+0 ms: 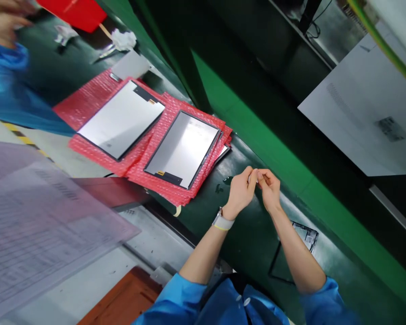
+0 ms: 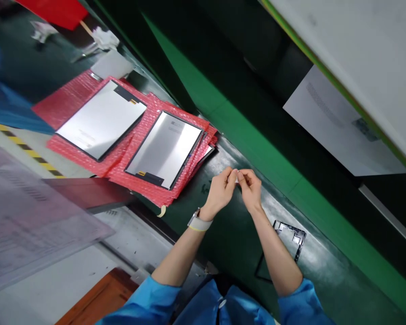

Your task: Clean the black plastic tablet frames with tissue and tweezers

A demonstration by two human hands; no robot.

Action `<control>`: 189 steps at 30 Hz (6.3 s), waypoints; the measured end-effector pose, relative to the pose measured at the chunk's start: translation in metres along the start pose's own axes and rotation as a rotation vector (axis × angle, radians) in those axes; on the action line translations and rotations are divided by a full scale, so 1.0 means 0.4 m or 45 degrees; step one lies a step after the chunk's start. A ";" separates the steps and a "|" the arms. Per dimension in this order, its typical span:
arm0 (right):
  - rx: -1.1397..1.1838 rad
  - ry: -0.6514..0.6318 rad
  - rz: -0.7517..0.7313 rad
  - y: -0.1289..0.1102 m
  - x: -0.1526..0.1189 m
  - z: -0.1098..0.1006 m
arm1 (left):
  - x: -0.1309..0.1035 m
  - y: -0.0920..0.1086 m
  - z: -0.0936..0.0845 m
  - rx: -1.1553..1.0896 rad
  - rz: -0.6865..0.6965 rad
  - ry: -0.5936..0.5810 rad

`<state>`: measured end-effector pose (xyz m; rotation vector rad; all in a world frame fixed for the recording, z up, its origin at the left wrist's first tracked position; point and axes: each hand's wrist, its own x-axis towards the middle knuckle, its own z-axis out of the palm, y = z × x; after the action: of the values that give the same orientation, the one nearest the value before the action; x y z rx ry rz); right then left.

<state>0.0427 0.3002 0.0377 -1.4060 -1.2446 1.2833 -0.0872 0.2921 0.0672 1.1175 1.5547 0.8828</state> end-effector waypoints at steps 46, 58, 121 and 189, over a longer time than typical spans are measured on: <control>-1.078 -0.082 -0.471 0.153 0.083 -0.013 | 0.202 -0.029 -0.398 1.215 -0.115 0.325; -1.077 -0.077 -0.501 0.156 0.087 -0.016 | 0.205 -0.023 -0.397 1.144 -0.106 0.383; -0.315 -0.331 -0.385 -0.082 -0.165 0.064 | -0.247 -0.146 -0.137 0.362 0.264 0.214; -0.287 0.586 0.243 0.099 -0.619 -0.363 | -0.605 -0.232 0.267 0.633 0.769 -0.295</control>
<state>0.1959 0.0548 0.0554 -1.8917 -0.9757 0.8825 0.0160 0.0344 0.0274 2.0413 1.2847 0.7201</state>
